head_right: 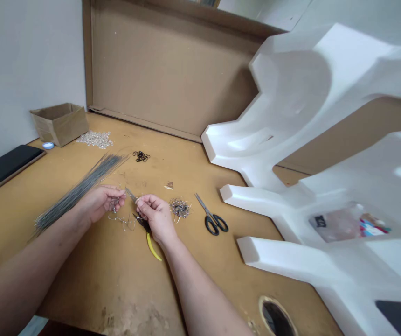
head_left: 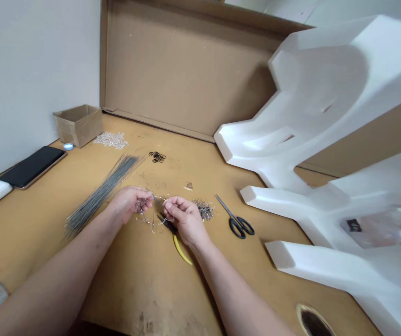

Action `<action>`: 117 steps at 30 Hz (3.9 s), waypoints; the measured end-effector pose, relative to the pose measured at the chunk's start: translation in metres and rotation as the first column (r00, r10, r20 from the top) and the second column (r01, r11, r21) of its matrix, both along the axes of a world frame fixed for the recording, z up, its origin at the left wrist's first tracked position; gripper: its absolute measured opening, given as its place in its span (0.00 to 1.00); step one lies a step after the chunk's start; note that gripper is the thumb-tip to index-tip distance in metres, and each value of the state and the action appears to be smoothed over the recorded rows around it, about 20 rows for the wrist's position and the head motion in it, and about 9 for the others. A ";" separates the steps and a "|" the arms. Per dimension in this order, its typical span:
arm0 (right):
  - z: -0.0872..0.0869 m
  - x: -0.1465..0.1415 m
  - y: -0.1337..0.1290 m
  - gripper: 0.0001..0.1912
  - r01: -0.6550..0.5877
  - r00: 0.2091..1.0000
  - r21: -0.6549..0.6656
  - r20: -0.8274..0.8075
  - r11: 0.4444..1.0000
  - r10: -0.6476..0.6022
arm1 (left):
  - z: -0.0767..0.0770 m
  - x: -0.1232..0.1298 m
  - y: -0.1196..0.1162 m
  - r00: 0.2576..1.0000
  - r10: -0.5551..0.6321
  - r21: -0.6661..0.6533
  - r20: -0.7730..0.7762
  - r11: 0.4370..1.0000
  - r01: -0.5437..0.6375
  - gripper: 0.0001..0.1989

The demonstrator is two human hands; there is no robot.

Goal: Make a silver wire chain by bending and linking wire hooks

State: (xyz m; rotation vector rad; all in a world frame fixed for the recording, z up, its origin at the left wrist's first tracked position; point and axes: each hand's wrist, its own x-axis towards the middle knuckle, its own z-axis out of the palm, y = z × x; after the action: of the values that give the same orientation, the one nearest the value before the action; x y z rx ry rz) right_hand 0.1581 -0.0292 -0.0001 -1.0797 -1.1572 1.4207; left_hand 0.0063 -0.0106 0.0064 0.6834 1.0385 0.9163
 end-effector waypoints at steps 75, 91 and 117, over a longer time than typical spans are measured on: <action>0.004 0.002 0.002 0.10 0.124 0.991 -0.034 -0.045 0.992 -0.126 | -0.002 0.001 -0.001 1.000 -0.014 0.036 0.011 0.999 0.013 0.09; 0.004 0.002 0.002 0.10 0.128 0.991 -0.026 -0.031 0.991 -0.129 | 0.001 0.002 -0.002 1.000 0.009 0.047 -0.001 0.999 -0.009 0.05; 0.000 0.005 0.018 0.04 -0.015 0.873 0.142 0.485 0.990 -0.056 | 0.005 -0.013 0.003 0.999 0.042 0.117 0.004 0.992 -0.043 0.05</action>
State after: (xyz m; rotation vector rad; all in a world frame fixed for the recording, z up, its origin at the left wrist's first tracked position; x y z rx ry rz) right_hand 0.1631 -0.0112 -0.0001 -1.3902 -1.5728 1.0510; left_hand -0.0069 -0.0071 0.0115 0.7610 1.0070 1.0208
